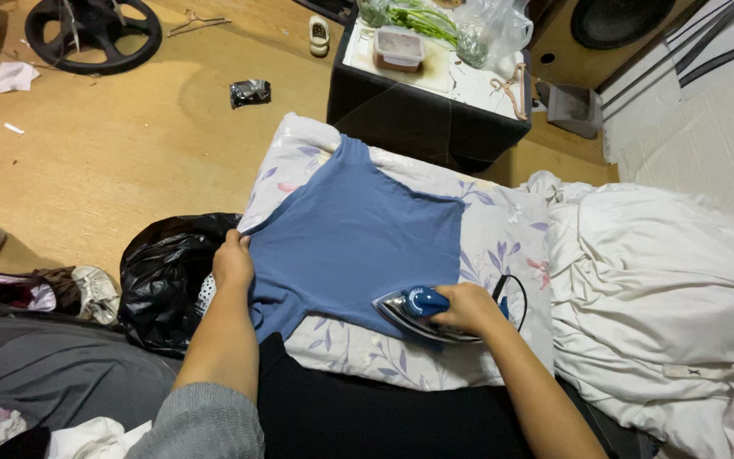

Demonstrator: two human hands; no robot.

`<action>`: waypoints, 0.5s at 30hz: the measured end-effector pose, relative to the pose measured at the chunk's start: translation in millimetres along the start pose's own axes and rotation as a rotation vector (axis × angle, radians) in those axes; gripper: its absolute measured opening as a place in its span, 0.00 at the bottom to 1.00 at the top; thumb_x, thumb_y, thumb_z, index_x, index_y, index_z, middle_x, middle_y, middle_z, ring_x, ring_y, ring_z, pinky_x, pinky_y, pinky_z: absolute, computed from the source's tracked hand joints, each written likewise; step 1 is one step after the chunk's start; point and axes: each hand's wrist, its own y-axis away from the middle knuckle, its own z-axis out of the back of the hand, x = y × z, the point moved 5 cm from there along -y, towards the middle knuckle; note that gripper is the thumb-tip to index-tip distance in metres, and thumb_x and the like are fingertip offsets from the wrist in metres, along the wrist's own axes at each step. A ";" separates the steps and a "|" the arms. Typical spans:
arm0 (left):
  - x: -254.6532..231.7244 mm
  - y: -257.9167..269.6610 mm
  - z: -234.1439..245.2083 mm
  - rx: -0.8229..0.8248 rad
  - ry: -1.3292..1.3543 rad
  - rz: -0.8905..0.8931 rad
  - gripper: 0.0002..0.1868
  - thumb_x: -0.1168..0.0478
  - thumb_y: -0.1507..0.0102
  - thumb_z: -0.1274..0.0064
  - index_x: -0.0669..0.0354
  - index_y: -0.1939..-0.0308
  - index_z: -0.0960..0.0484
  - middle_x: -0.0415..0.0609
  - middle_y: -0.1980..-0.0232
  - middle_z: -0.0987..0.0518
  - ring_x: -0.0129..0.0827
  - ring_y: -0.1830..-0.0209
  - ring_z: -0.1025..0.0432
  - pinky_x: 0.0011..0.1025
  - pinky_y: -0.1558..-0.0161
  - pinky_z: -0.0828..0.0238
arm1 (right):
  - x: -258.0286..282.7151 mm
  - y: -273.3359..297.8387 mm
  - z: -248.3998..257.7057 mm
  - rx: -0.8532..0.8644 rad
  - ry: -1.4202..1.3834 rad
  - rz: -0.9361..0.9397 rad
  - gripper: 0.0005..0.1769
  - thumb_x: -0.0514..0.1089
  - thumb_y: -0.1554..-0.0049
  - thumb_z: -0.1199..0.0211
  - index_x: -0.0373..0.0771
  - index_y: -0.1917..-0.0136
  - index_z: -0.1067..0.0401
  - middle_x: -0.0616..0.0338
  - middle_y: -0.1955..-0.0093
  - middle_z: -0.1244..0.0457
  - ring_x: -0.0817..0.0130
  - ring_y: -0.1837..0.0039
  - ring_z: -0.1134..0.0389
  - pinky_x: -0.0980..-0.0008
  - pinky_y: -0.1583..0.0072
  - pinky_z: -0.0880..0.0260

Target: The person irons a blue long-sleeved shirt on a floral-patterned ironing board, smoothing the sleeves and body with a blue iron. They then fold the shirt and place it on a stack of other folded clothes.

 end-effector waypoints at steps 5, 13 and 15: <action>3.6 0.7 -1.7 0.019 -0.011 0.019 0.15 0.51 0.27 0.56 0.60 0.51 0.26 0.67 0.56 0.19 0.65 0.53 0.26 0.56 0.54 0.31 | 7.0 -16.2 -9.8 -0.078 -0.074 -0.372 0.31 0.67 0.55 0.26 0.41 0.52 0.23 0.45 0.60 0.29 0.49 0.54 0.26 0.54 0.51 0.28; 2.9 0.0 -3.1 -0.007 -0.016 -0.010 0.15 0.51 0.27 0.55 0.60 0.51 0.25 0.67 0.56 0.19 0.65 0.54 0.25 0.57 0.54 0.31 | 53.8 -46.4 -6.8 -0.008 -0.002 0.162 0.30 0.66 0.59 0.26 0.44 0.53 0.21 0.46 0.59 0.29 0.45 0.54 0.27 0.51 0.51 0.29; 3.9 0.0 -3.6 -0.005 -0.016 -0.001 0.15 0.51 0.28 0.55 0.59 0.51 0.25 0.67 0.56 0.19 0.65 0.54 0.25 0.57 0.54 0.31 | 55.5 -56.2 -10.9 -0.020 -0.006 0.077 0.29 0.65 0.58 0.26 0.43 0.53 0.22 0.46 0.60 0.29 0.46 0.54 0.27 0.51 0.51 0.28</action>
